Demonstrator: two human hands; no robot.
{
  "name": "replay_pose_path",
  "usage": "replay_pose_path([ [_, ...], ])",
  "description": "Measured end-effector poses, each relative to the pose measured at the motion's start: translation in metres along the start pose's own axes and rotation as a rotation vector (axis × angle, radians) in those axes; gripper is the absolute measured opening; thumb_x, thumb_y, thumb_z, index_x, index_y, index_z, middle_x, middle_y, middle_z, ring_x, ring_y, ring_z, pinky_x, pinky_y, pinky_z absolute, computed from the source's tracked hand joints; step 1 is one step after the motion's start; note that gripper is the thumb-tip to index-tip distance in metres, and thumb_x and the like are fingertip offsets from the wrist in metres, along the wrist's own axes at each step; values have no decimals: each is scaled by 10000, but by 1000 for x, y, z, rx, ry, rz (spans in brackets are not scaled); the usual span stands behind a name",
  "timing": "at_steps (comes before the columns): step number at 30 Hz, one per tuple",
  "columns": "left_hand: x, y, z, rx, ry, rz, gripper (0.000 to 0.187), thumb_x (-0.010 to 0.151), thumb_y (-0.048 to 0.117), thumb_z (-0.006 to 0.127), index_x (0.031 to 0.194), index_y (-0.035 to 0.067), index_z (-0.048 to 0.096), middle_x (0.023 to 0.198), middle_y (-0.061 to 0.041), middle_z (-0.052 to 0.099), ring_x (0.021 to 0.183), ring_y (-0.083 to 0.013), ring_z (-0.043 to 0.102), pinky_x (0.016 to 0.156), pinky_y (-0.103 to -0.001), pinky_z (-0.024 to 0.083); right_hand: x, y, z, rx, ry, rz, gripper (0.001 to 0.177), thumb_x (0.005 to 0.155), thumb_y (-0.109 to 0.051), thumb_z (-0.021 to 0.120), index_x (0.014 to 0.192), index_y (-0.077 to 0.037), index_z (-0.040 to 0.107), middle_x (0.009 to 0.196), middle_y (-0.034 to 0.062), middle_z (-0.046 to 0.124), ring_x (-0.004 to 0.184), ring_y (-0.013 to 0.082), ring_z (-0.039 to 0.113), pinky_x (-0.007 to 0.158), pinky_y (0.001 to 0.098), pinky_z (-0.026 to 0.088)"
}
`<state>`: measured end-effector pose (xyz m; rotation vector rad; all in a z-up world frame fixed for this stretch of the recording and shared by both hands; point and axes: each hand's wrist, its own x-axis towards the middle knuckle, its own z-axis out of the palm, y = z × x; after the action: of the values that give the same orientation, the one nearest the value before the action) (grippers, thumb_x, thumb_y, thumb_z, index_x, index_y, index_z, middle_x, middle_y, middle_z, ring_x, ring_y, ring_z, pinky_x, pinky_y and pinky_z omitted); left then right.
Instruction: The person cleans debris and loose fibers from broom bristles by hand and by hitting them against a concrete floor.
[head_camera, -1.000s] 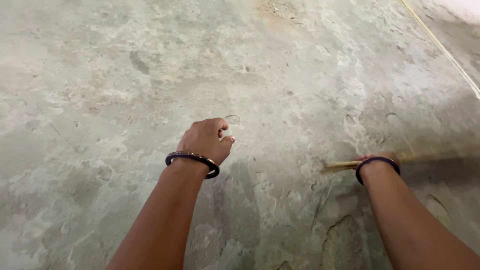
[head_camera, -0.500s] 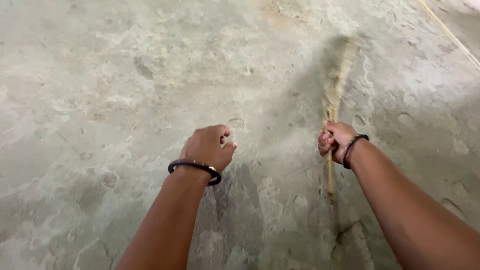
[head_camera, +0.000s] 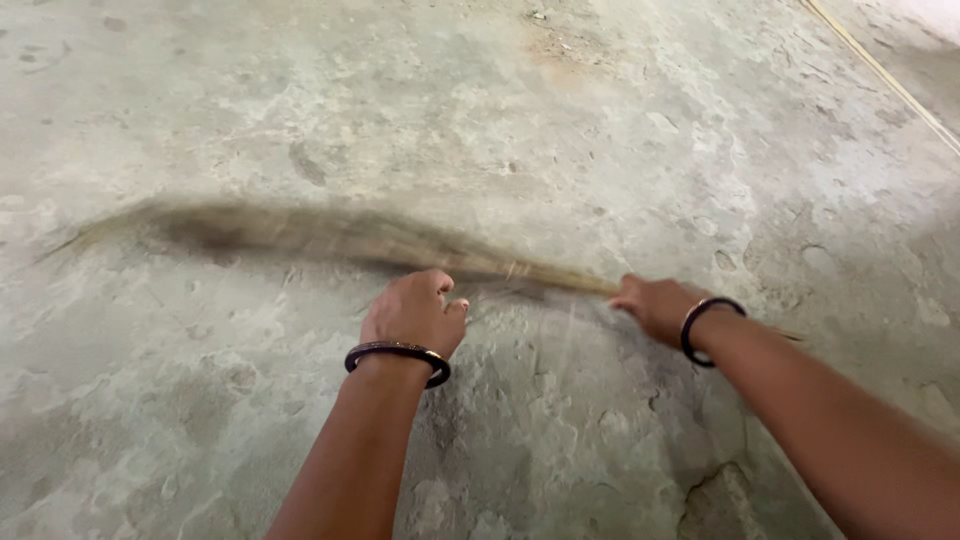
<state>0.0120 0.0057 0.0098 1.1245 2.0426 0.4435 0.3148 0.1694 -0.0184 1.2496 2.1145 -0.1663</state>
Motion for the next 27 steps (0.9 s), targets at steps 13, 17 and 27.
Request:
replay_pose_path([
  [13, 4, -1, 4, -96, 108, 35, 325, 936, 307, 653, 1239, 191, 687, 1226, -14, 715, 1152, -224, 665, 968, -395, 540, -1, -14, -45, 356, 355, 189, 451, 1084, -423, 382, 1195, -72, 644, 905, 199, 753, 814, 360, 729, 803, 511, 581],
  [17, -4, 1, 0, -86, 124, 65, 312, 949, 296, 643, 1240, 192, 683, 1181, -30, 735, 1119, -245, 672, 948, -403, 545, -33, -24, -52, 110, 46, 204, 497, 1057, -521, 328, 1177, -132, 612, 955, 138, 740, 866, 309, 728, 845, 502, 560],
  [27, -23, -15, -15, -131, 247, 160, 267, 876, 292, 709, 1100, 156, 757, 1112, -108, 747, 1056, -313, 701, 921, -438, 561, -56, -52, -94, 123, 267, 156, 404, 1041, -361, 387, 1235, -194, 700, 1179, 112, 715, 1077, 334, 682, 940, 486, 533],
])
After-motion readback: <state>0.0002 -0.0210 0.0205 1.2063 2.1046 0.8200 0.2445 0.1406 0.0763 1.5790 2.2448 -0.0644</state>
